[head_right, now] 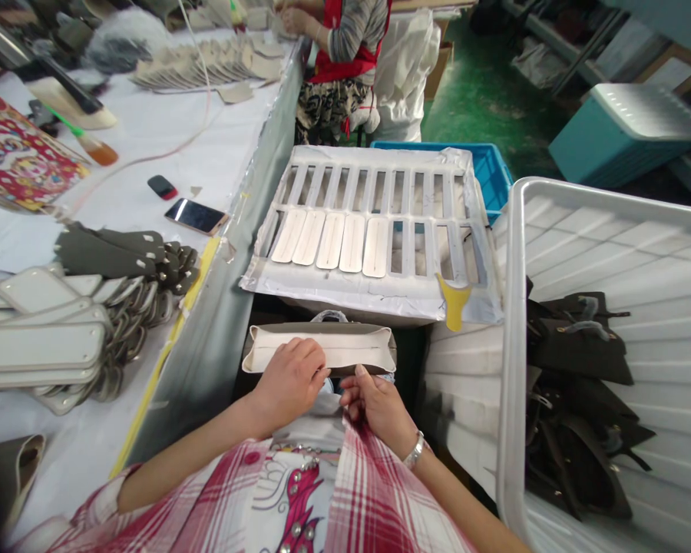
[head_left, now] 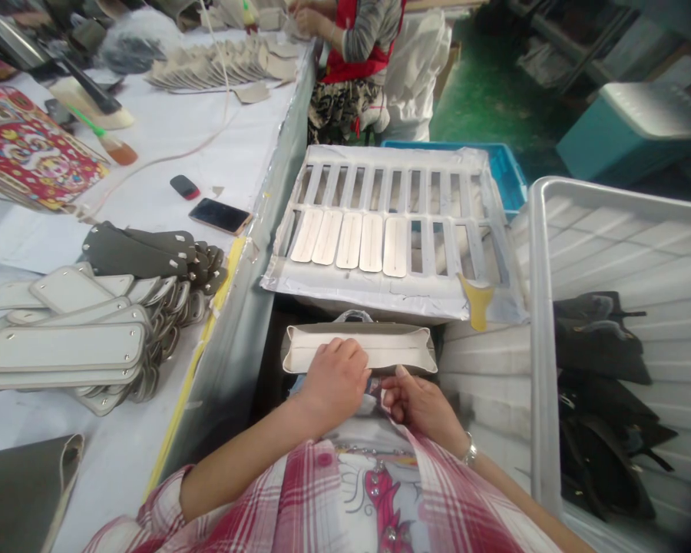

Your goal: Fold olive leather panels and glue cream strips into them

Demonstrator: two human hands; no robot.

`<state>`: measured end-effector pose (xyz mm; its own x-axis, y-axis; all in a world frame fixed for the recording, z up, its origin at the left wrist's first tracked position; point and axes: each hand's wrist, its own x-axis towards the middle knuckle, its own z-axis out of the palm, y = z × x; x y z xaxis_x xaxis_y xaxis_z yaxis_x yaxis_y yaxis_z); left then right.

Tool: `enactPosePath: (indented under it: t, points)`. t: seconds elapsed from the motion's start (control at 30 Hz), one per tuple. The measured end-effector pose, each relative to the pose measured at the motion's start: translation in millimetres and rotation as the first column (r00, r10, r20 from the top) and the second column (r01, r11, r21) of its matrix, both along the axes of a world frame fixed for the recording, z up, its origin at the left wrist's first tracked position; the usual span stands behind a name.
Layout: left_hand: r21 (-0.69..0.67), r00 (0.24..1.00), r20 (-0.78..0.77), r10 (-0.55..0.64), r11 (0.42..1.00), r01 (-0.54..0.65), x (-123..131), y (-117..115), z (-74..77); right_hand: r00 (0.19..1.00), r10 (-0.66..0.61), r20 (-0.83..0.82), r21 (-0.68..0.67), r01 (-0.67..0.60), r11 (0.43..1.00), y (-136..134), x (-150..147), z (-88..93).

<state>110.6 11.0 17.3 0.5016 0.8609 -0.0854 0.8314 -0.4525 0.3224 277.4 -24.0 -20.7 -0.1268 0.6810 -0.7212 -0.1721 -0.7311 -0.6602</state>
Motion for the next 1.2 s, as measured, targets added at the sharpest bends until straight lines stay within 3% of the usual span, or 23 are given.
enactPosePath:
  t: [0.53,0.7,0.9,1.2]
  points:
    - [-0.013,1.0,-0.009,-0.028,1.0,0.027,0,7,0.0,0.996,0.089,0.027,0.029,-0.09,0.996,2,-27,2.1]
    - [-0.007,0.999,0.007,0.044,0.999,-0.044,-16,7,2.6,1.0,0.016,-0.024,-0.028,-0.017,0.999,3,-37,5.3]
    - [-0.029,1.0,0.014,-0.007,1.0,0.007,-45,5,6.3,0.999,-0.019,-0.029,-0.08,0.017,0.997,3,-46,7.2]
    - [-0.011,1.0,-0.016,0.024,1.0,-0.024,-43,6,4.0,0.998,-0.024,-0.058,-0.136,0.016,0.991,4,-60,8.3]
